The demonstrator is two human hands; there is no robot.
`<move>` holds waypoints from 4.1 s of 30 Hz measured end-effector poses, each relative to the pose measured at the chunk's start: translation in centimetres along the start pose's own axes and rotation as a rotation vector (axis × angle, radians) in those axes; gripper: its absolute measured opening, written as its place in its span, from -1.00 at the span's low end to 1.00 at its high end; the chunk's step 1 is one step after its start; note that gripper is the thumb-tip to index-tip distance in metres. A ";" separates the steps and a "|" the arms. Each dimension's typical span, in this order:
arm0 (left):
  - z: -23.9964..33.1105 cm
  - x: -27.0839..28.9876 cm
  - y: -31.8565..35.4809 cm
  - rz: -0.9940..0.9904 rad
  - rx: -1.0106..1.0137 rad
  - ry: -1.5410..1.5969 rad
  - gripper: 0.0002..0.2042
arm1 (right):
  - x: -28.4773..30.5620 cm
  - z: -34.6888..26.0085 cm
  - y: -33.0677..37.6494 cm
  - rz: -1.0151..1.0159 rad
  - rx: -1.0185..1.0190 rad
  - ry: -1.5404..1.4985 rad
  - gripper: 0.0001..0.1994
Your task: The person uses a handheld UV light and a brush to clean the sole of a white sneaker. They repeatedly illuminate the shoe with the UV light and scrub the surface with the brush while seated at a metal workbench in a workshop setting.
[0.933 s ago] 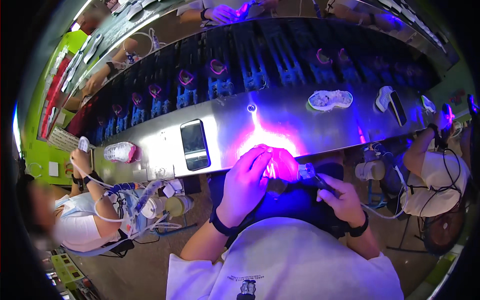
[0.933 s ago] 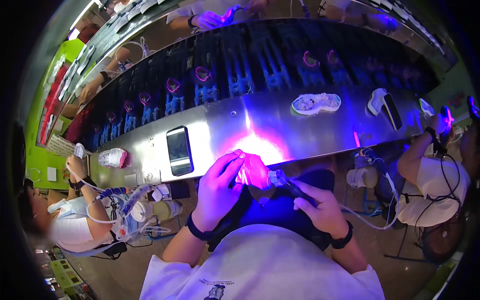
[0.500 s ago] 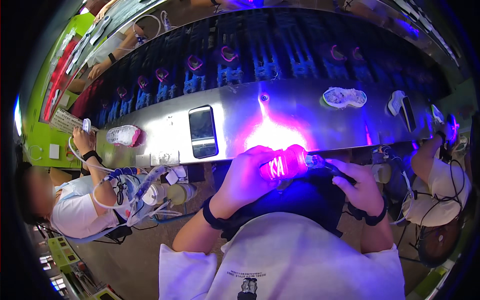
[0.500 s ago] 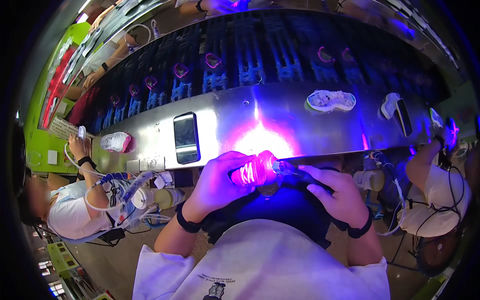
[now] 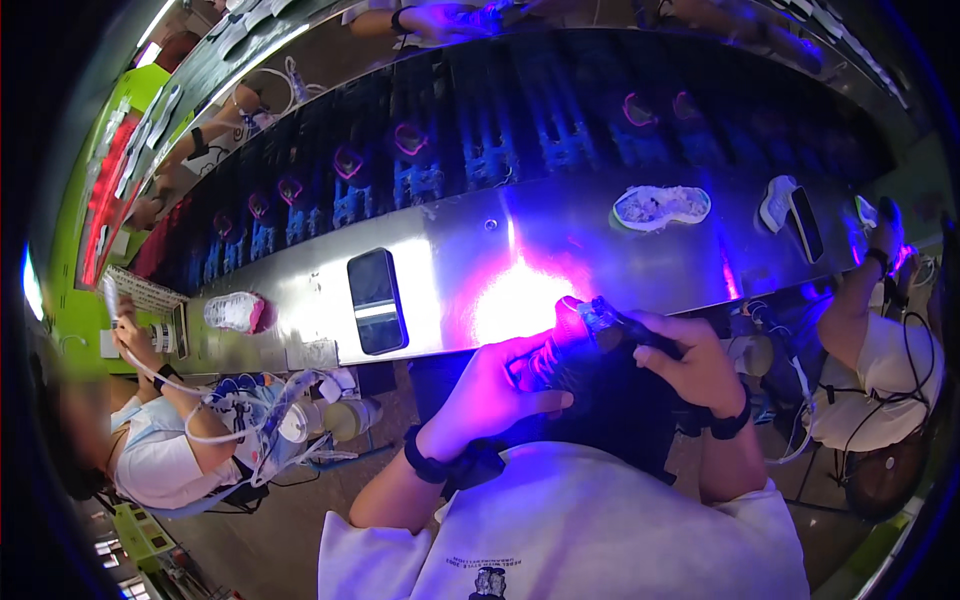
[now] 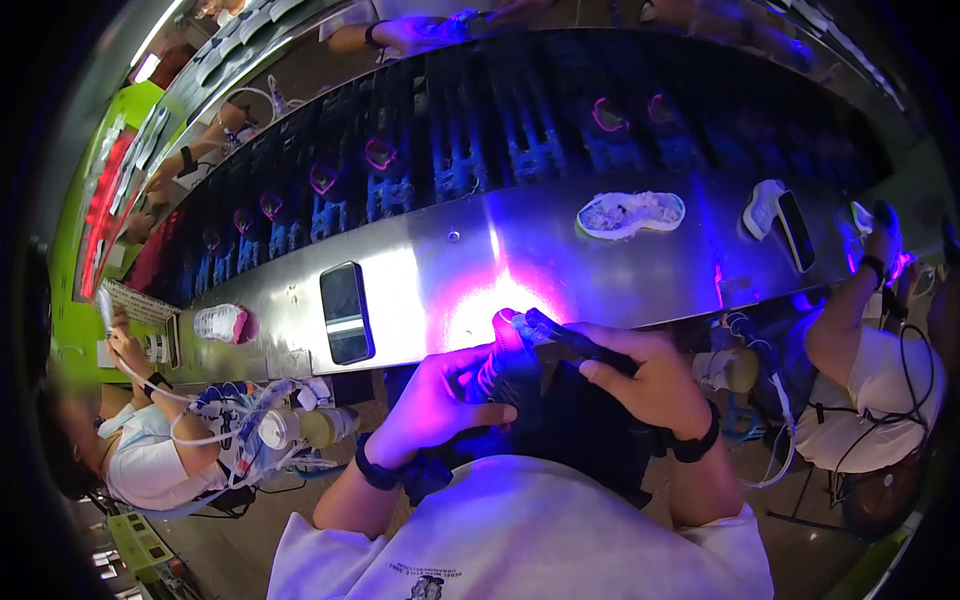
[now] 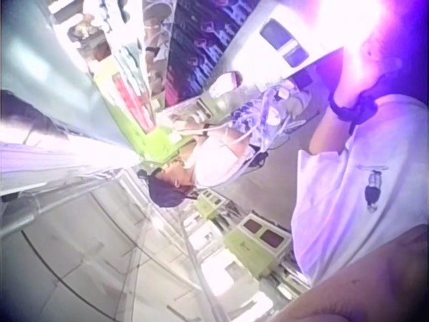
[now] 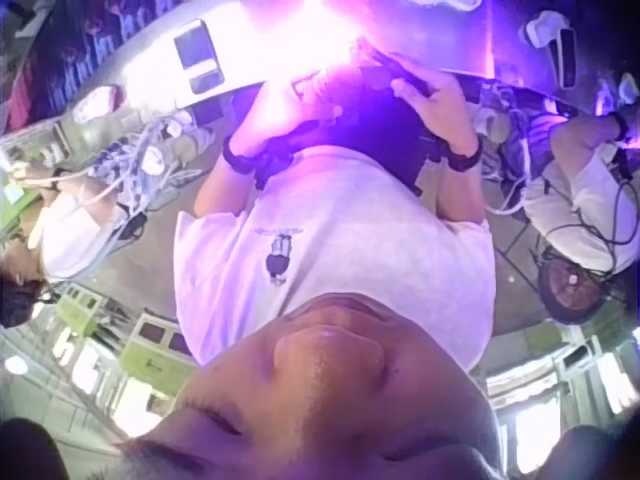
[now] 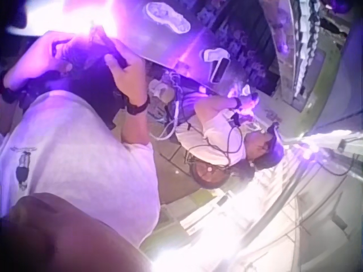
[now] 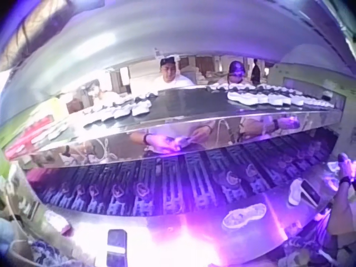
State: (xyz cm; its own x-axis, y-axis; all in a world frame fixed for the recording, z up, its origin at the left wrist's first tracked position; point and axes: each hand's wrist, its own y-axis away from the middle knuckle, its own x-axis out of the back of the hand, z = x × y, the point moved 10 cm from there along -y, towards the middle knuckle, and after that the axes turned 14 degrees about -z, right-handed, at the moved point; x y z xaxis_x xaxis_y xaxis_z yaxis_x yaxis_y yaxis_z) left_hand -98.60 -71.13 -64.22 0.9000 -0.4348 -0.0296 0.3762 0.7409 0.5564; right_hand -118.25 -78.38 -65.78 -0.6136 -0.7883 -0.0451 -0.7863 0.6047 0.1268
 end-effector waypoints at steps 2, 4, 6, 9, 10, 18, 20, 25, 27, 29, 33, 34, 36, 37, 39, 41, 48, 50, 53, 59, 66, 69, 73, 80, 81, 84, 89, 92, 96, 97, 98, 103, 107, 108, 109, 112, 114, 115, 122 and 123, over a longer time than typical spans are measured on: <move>0.5 -0.4 -0.5 -0.039 0.019 0.091 -0.42 | 0.3 0.8 0.0 0.000 -0.041 -0.083 -0.55; 0.9 -1.0 -0.1 -0.085 0.062 0.271 -0.45 | -0.1 1.2 -0.1 -0.023 -0.063 -0.137 -0.56; 0.7 -1.1 0.1 -0.069 0.059 0.362 -0.51 | -0.4 1.6 0.0 -0.048 -0.074 -0.161 -0.57; 0.0 -0.9 0.5 -0.040 0.056 0.415 -0.58 | -0.6 0.7 0.0 -0.051 -0.067 -0.061 -0.57; -0.4 -0.8 0.7 -0.031 0.055 0.419 -0.60 | -1.0 1.0 0.1 -0.056 -0.085 -0.069 -0.57; -1.7 0.3 2.6 0.116 0.027 0.336 -0.78 | -4.1 1.7 2.6 -0.039 -0.156 -0.078 -0.55; -1.6 0.1 2.7 0.106 0.012 0.353 -0.76 | -3.7 0.8 2.3 -0.044 -0.115 -0.011 -0.55; -1.4 0.0 2.7 0.137 -0.062 0.285 -0.67 | -3.1 -0.6 0.8 -0.046 -0.109 -0.054 -0.54; -1.0 1.0 3.0 0.218 -0.078 0.138 -0.60 | -2.9 -0.8 1.3 -0.112 -0.158 -0.051 -0.54; 0.2 1.5 2.9 0.250 -0.107 0.058 -0.56 | -3.0 -0.4 2.3 -0.244 -0.304 -0.059 -0.54; -0.1 2.3 2.7 0.356 -0.107 0.025 -0.38 | -1.9 -1.0 3.0 -0.153 -0.181 0.132 -0.54; -0.2 2.3 2.1 0.354 -0.139 0.046 -0.35 | -1.7 -1.0 3.2 -0.119 -0.172 0.161 -0.54; -0.7 2.3 1.5 0.377 -0.114 0.089 -0.43 | -1.3 -1.2 3.5 -0.051 -0.154 0.221 -0.53; -1.1 2.3 1.2 0.378 -0.088 0.138 -0.52 | -1.1 -1.6 3.5 -0.021 -0.154 0.289 -0.52; -2.1 2.2 0.6 0.357 -0.045 0.278 -0.62 | -0.6 -2.1 3.2 0.021 -0.113 0.334 -0.52; -3.1 1.9 0.0 0.313 -0.011 0.460 -0.64 | -0.2 -2.7 2.7 0.028 -0.110 0.391 -0.53; -2.4 1.1 0.5 0.294 0.055 0.859 -0.53 | 0.3 -5.0 -0.1 0.055 0.019 0.574 -0.52; -2.1 1.1 1.0 0.289 0.066 0.896 -0.52 | 0.1 -5.7 -0.8 0.049 0.035 0.623 -0.53; -2.6 0.9 1.4 0.260 0.059 0.976 -0.45 | -0.2 -6.4 -1.5 0.009 0.025 0.699 -0.55; -4.3 0.2 1.3 0.051 -0.065 1.014 -0.46 | -0.2 -6.8 -1.5 -0.017 0.024 0.667 -0.59; -3.9 -2.4 2.3 -0.089 0.013 1.599 -0.55 | -1.5 -7.5 -1.7 -0.025 0.027 0.628 -0.59; -3.8 -2.5 2.8 -0.082 -0.008 1.610 -0.52 | -2.3 -8.5 -1.9 -0.040 0.001 0.693 -0.58; -4.5 -3.0 2.8 -0.155 -0.071 1.741 -0.53 | -2.9 -9.3 -2.1 -0.047 -0.007 0.767 -0.57; -0.8 -3.7 4.0 -0.344 -0.120 1.919 -0.54 | -4.6 -7.8 -1.8 -0.032 0.064 0.657 -0.56; -0.9 -3.6 4.1 -0.327 -0.133 1.890 -0.55 | -4.8 -7.3 -1.5 -0.020 0.063 0.618 -0.57; -1.2 -2.0 4.4 -0.112 -0.108 1.522 -0.50 | -4.1 -3.8 -0.3 0.031 -0.098 0.462 -0.54; 0.3 2.7 4.3 0.153 -0.146 0.605 -0.44 | -1.7 -4.1 -0.7 0.116 -0.060 0.418 -0.52; 4.1 4.3 5.3 0.431 -0.331 0.024 -0.29 | -0.4 -5.7 -0.1 0.157 -0.047 0.300 -0.54; 9.9 2.9 5.6 0.568 -0.535 -0.841 -0.40 | 1.4 -6.2 2.1 0.146 -0.032 0.266 -0.56; 10.4 2.5 5.5 0.565 -0.587 -0.952 -0.41 | 1.7 -5.9 2.8 0.128 -0.060 0.245 -0.56; 10.9 1.7 5.3 0.559 -0.641 -1.060 -0.42 | 1.9 -5.7 3.7 0.131 -0.060 0.225 -0.56; 12.6 -1.3 3.5 0.429 -0.722 -1.300 -0.50 | 3.5 -6.1 5.9 0.166 0.037 0.211 -0.53; 13.3 -3.4 2.3 0.335 -0.776 -1.448 -0.52 | 4.8 -6.2 6.4 0.182 0.026 0.250 -0.51; 13.6 -4.0 2.1 0.315 -0.795 -1.466 -0.52 | 5.1 -6.3 6.4 0.192 0.032 0.253 -0.51; 13.8 -4.4 1.9 0.296 -0.814 -1.483 -0.52 | 5.4 -6.3 6.5 0.200 0.038 0.256 -0.52; 14.3 -5.4 1.3 0.247 -0.832 -1.509 -0.53 | 5.9 -6.2 6.7 0.189 0.045 0.268 -0.52; 14.8 -5.9 1.0 0.218 -0.824 -1.520 -0.52 | 5.9 -6.0 6.7 0.159 0.039 0.259 -0.52; 14.7 -5.9 1.0 0.224 -0.835 -1.519 -0.52 | 5.8 -5.8 6.7 0.139 0.032 0.246 -0.53; 13.3 -1.7 -2.5 0.245 -0.536 -1.040 -0.36 | 4.4 -1.7 5.8 0.094 0.003 -0.015 -0.54; 13.0 -0.3 -3.5 0.254 -0.460 -0.936 -0.37 | 4.6 -1.0 5.6 0.146 -0.002 -0.025 -0.54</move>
State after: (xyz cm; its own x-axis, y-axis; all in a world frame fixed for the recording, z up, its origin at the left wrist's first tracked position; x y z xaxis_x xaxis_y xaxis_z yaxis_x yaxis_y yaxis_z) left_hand -103.06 -80.23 -55.35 0.5111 -0.3155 0.7995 0.4245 0.9015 0.0844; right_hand -125.43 -78.72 -64.32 -0.7234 -0.6886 -0.0505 -0.6881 0.7128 0.1361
